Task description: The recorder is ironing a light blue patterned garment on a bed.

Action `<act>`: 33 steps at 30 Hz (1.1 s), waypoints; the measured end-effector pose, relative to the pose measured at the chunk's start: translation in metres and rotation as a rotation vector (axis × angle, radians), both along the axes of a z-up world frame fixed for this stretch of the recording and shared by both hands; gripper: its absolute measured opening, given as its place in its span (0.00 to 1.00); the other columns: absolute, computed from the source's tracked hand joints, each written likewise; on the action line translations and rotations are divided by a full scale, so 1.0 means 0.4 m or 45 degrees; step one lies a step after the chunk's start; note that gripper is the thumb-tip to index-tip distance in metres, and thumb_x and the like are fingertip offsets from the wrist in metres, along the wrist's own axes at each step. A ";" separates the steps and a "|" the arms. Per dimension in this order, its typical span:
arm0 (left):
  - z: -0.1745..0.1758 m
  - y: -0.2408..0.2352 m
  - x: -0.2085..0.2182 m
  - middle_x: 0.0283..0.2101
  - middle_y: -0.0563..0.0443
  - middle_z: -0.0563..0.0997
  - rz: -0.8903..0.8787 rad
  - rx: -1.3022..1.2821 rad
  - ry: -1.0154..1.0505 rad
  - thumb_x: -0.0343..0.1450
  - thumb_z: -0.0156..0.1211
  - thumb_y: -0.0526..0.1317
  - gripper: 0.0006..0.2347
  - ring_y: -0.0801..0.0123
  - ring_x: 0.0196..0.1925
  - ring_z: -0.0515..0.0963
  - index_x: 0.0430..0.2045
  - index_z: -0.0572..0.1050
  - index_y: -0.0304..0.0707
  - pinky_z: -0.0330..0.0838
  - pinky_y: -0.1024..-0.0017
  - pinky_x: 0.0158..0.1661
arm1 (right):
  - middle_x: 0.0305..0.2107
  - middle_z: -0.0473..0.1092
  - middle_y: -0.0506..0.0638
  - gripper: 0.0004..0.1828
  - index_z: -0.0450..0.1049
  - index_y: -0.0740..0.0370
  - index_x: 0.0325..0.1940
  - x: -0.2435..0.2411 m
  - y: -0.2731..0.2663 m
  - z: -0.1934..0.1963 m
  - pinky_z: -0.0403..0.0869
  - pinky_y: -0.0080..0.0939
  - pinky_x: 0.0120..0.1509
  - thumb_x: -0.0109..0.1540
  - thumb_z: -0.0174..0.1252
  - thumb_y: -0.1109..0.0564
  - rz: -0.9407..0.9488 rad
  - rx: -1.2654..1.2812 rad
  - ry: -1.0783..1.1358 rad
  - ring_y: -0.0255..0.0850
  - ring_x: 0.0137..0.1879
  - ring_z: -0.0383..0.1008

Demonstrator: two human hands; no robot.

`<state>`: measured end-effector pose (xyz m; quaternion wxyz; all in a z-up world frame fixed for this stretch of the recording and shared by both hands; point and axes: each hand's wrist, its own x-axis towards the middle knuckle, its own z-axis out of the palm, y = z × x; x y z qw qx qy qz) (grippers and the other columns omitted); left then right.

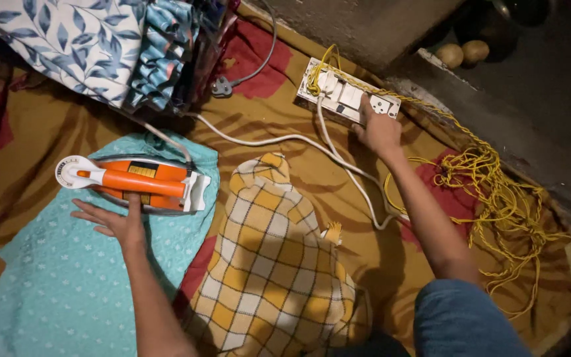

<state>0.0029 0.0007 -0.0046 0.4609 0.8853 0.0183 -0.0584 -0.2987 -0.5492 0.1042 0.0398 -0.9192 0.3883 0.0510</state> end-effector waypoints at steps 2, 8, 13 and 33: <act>0.002 0.001 -0.002 0.81 0.32 0.20 -0.004 -0.018 0.003 0.72 0.75 0.52 0.56 0.46 0.86 0.25 0.79 0.25 0.48 0.18 0.42 0.77 | 0.32 0.77 0.65 0.42 0.56 0.47 0.78 0.012 -0.004 0.004 0.76 0.63 0.43 0.62 0.60 0.37 0.009 0.017 -0.008 0.63 0.37 0.79; 0.022 -0.009 -0.010 0.81 0.33 0.19 0.022 -0.023 0.012 0.71 0.74 0.52 0.55 0.47 0.85 0.25 0.80 0.26 0.48 0.18 0.43 0.76 | 0.29 0.77 0.64 0.29 0.62 0.44 0.75 0.058 0.024 -0.010 0.75 0.64 0.39 0.70 0.50 0.40 0.022 -0.026 -0.039 0.62 0.35 0.79; 0.020 -0.011 -0.012 0.81 0.33 0.20 0.017 -0.020 0.014 0.72 0.75 0.52 0.55 0.47 0.85 0.25 0.79 0.26 0.48 0.17 0.42 0.76 | 0.22 0.76 0.61 0.29 0.66 0.49 0.72 0.083 0.062 -0.016 0.74 0.62 0.35 0.68 0.53 0.41 0.081 -0.112 -0.122 0.61 0.28 0.77; -0.064 0.026 0.001 0.81 0.33 0.21 -0.064 0.016 0.001 0.72 0.73 0.53 0.52 0.47 0.86 0.24 0.82 0.34 0.41 0.18 0.39 0.76 | 0.37 0.79 0.58 0.19 0.84 0.53 0.51 0.245 -0.010 0.031 0.73 0.51 0.44 0.58 0.73 0.46 0.066 0.147 -0.639 0.52 0.40 0.79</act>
